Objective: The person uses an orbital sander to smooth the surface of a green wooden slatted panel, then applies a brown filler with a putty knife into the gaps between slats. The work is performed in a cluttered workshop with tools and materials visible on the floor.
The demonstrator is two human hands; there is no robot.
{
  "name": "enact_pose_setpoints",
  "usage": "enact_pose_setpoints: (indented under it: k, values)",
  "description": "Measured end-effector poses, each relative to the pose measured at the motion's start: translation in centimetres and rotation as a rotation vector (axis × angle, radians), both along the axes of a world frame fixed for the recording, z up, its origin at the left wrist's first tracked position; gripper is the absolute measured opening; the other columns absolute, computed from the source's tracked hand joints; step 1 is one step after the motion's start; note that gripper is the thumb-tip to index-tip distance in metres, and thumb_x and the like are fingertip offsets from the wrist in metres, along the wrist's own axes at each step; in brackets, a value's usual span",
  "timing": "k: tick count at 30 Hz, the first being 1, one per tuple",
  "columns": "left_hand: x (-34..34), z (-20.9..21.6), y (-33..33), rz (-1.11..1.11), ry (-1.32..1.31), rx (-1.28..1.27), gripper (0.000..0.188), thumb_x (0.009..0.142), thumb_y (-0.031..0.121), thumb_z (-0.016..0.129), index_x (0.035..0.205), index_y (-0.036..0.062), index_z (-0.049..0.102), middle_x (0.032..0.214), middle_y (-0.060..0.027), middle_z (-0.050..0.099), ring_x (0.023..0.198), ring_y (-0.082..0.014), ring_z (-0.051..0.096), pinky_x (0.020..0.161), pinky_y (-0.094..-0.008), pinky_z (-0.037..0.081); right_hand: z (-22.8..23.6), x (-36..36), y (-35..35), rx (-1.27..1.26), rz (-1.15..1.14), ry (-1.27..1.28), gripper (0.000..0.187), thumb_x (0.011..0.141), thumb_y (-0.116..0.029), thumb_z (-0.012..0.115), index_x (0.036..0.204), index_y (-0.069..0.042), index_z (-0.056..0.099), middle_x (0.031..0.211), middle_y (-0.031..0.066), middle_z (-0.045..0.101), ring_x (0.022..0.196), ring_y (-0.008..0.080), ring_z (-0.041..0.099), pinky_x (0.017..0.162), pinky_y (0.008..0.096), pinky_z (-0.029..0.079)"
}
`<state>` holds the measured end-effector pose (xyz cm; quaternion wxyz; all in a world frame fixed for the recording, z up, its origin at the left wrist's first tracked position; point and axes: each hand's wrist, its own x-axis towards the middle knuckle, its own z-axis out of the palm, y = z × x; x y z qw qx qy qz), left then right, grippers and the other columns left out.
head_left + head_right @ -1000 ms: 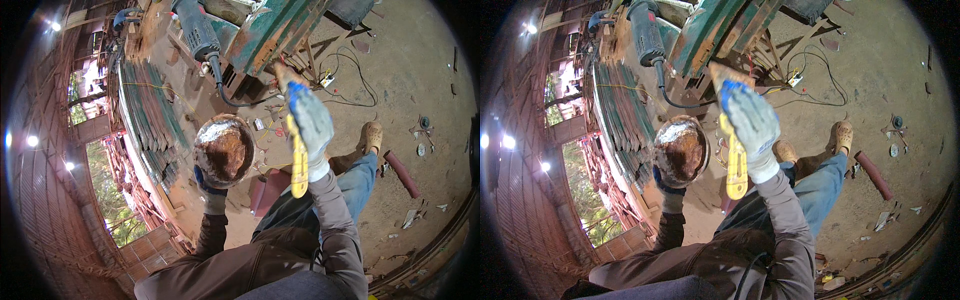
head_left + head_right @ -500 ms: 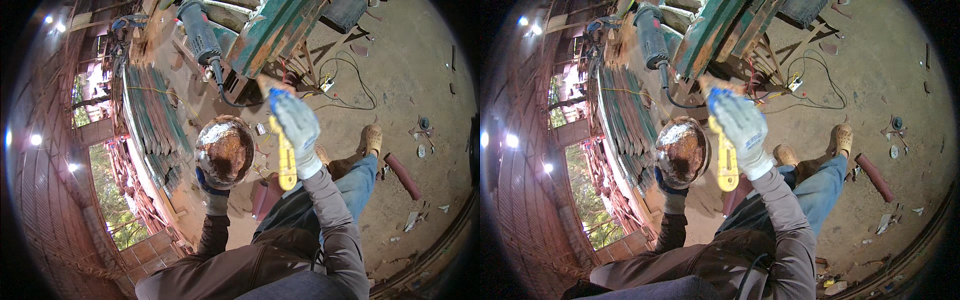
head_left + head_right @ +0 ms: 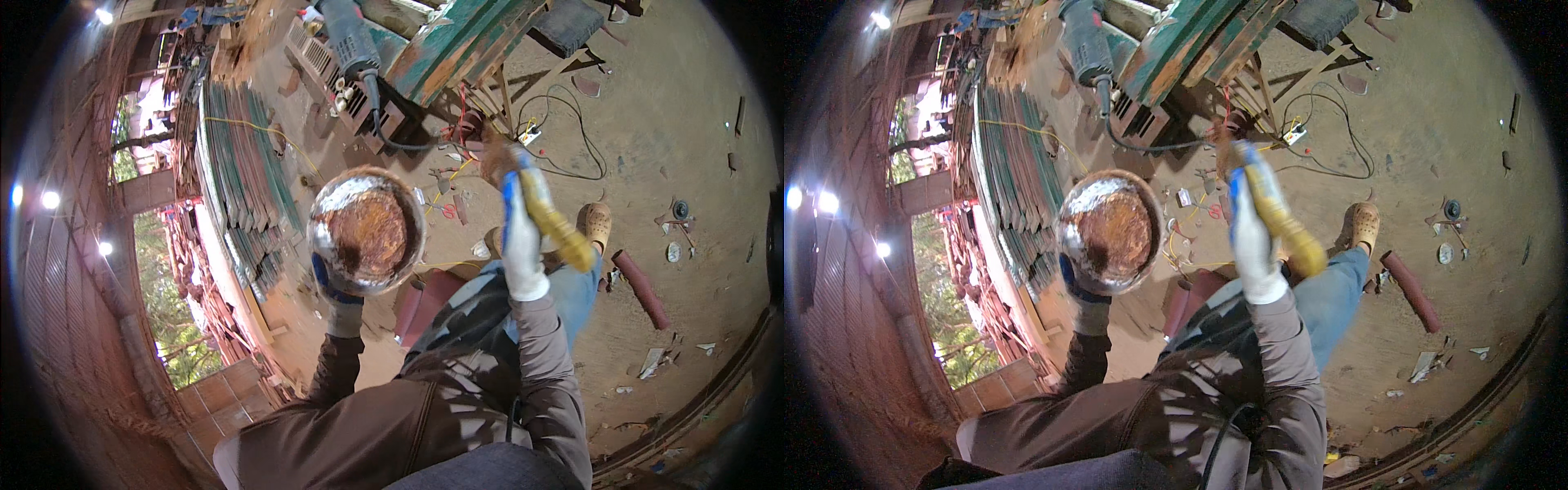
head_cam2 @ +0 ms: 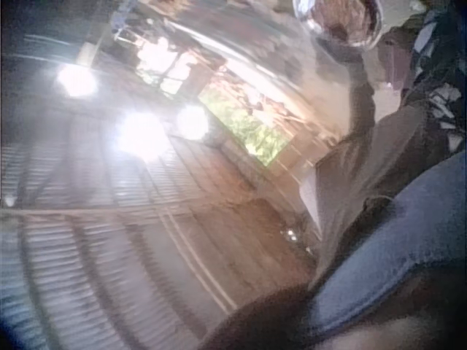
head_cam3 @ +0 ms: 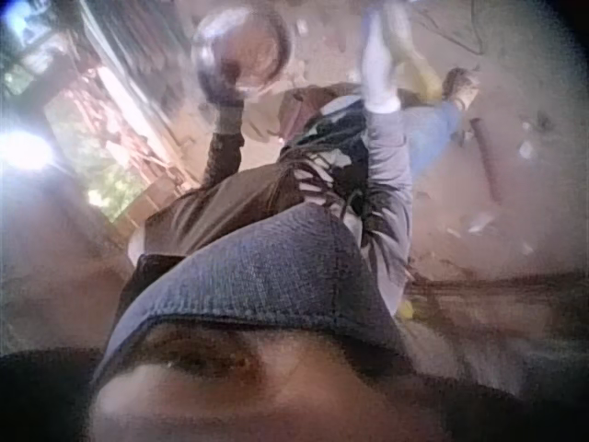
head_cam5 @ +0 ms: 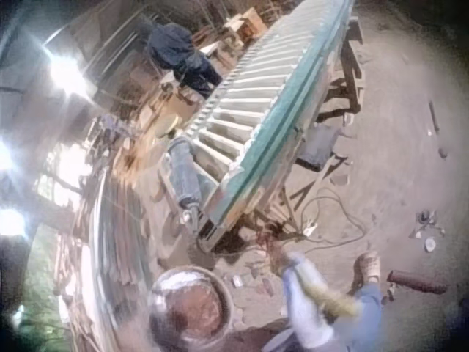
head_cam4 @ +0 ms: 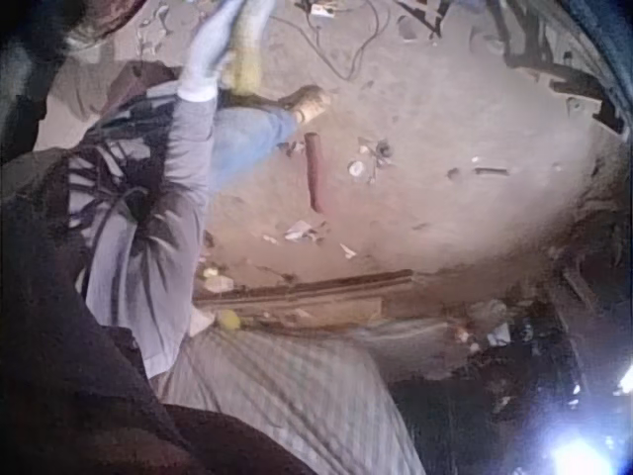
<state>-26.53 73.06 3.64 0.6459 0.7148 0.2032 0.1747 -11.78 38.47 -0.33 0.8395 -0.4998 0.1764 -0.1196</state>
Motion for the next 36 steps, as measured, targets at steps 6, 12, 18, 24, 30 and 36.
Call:
enact_pose_setpoints:
  k: [6, 12, 18, 24, 30, 36]
  values:
    - [3.9, 6.5, -11.8, -0.163, 0.125, -0.541, 0.066, 0.109, 0.037, 0.047, 0.163, 0.0092, 0.022, 0.167, -0.0087, 0.028, 0.153, -0.0245, 0.029, 0.125, -0.0440, 0.026, 2.1, -3.3, -8.9, -0.601, 0.210, -0.069, 0.036, 0.102, -0.004, 0.055, 0.137, -0.002, 0.064, 0.119, 0.0031, 0.070, 0.092, 0.0095, 0.062, 0.084, 0.0219, 0.047]
    - [1.1, 2.0, -11.2, -0.156, 0.057, -0.453, 0.061, 0.108, 0.021, 0.048, 0.162, 0.0059, 0.025, 0.167, -0.0106, 0.027, 0.151, -0.0280, 0.033, 0.125, -0.0446, 0.028, 5.9, -3.4, -12.3, -0.466, 0.278, -0.068, 0.039, 0.098, -0.001, 0.054, 0.135, -0.001, 0.065, 0.125, 0.0110, 0.070, 0.107, 0.0194, 0.067, 0.095, 0.0286, 0.049]
    - [1.0, 4.0, -16.1, 0.057, 0.059, -0.410, 0.060, 0.110, 0.034, 0.044, 0.161, 0.0051, 0.028, 0.164, -0.0096, 0.035, 0.148, -0.0244, 0.038, 0.123, -0.0425, 0.032, 11.0, 1.5, -9.7, 0.154, 0.277, 0.106, 0.035, 0.102, -0.007, 0.062, 0.136, 0.000, 0.063, 0.132, 0.0109, 0.066, 0.118, 0.0200, 0.064, 0.105, 0.0329, 0.048]
    - [-2.3, 6.1, -12.6, 0.273, -0.094, -0.648, 0.062, 0.110, 0.041, 0.039, 0.162, 0.0088, 0.029, 0.166, -0.0051, 0.032, 0.151, -0.0225, 0.033, 0.125, -0.0421, 0.026, 8.2, 7.6, -5.3, -1.344, 0.235, -0.699, 0.043, 0.089, -0.010, 0.071, 0.131, -0.005, 0.063, 0.126, 0.0134, 0.067, 0.109, 0.0316, 0.065, 0.090, 0.0408, 0.054]
    - [-5.9, 4.2, -5.1, 0.336, -0.072, -0.491, 0.060, 0.110, 0.043, 0.042, 0.157, 0.0057, 0.037, 0.157, -0.0125, 0.044, 0.142, -0.0279, 0.046, 0.119, -0.0458, 0.037, 3.3, 9.9, 1.4, -1.711, -0.008, -0.804, 0.039, 0.090, -0.021, 0.072, 0.128, -0.013, 0.065, 0.134, 0.0077, 0.063, 0.117, 0.0290, 0.060, 0.091, 0.0436, 0.050]
    - [-8.3, 1.3, 1.2, 0.407, -0.043, -0.454, 0.061, 0.110, 0.041, 0.041, 0.158, 0.0052, 0.034, 0.159, -0.0133, 0.041, 0.142, -0.0282, 0.046, 0.119, -0.0464, 0.038, -2.2, 8.4, 4.1, -1.871, -0.055, -0.662, 0.034, 0.091, -0.018, 0.071, 0.125, -0.014, 0.067, 0.143, 0.0082, 0.054, 0.122, 0.0311, 0.055, 0.095, 0.0470, 0.049]
